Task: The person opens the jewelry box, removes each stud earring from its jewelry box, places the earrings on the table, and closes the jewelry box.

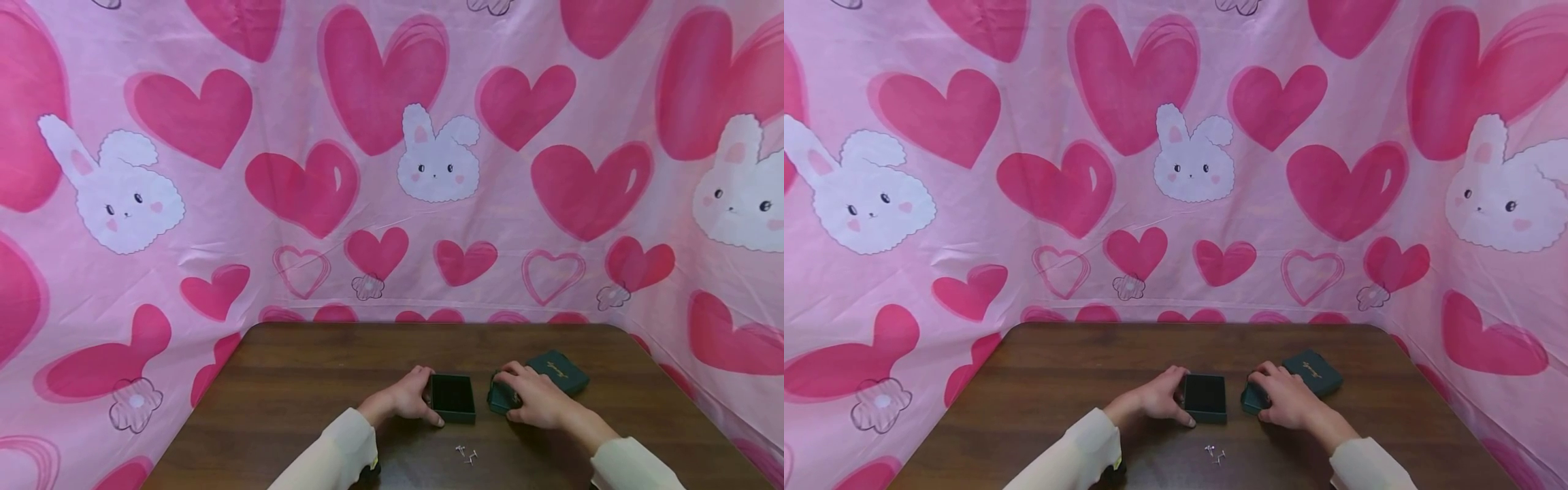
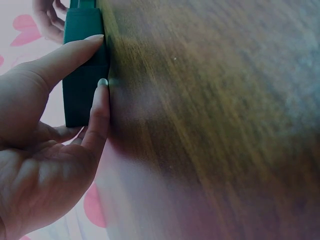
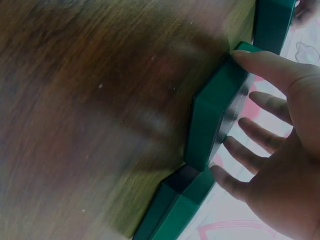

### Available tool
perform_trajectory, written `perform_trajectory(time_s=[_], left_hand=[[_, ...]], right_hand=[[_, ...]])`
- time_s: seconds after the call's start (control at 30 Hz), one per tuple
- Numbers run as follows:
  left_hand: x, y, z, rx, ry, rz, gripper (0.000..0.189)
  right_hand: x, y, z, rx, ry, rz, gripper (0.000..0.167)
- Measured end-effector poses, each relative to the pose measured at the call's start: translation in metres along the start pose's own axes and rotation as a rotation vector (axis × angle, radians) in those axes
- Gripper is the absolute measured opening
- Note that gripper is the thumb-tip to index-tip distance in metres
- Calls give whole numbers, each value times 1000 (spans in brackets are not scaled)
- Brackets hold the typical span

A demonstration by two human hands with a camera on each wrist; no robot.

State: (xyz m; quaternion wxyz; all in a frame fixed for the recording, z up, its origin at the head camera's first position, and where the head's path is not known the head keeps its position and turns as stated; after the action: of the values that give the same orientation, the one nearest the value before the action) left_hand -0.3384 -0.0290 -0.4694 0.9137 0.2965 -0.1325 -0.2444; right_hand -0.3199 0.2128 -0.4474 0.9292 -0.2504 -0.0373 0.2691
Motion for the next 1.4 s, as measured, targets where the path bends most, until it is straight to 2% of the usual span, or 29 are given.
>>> perform_trajectory(time_s=[0.33,0.63,0.77,1.13,1.4], left_hand=[[0,0,0,3,-2,7,65],[1,0,0,-2,2,8,66],[1,0,0,0,1,8,65],[1,2,2,-8,-3,13,67],[0,1,1,-20,-10,9,67]], right_hand=[[-4,8,-2,-27,2,-117,65],[-7,11,-2,-3,-16,-165,70],[-8,9,-2,-17,-21,-150,73],[-11,-12,6,-45,33,-25,76],[-10,-19,9,-74,39,-11,77]])
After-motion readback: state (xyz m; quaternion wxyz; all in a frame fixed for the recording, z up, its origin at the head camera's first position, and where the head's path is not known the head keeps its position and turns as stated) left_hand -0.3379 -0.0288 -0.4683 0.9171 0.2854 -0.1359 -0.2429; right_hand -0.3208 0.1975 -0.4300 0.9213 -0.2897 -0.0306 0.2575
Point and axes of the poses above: each hand's wrist, its own x-axis away from the middle knuckle, its own z-axis out of the back of the hand, y = z × x, the point moved 6 cm from there along -x, towards the middle knuckle, and after that the axes turned 10 degrees about -x, right-handed, at the moved point
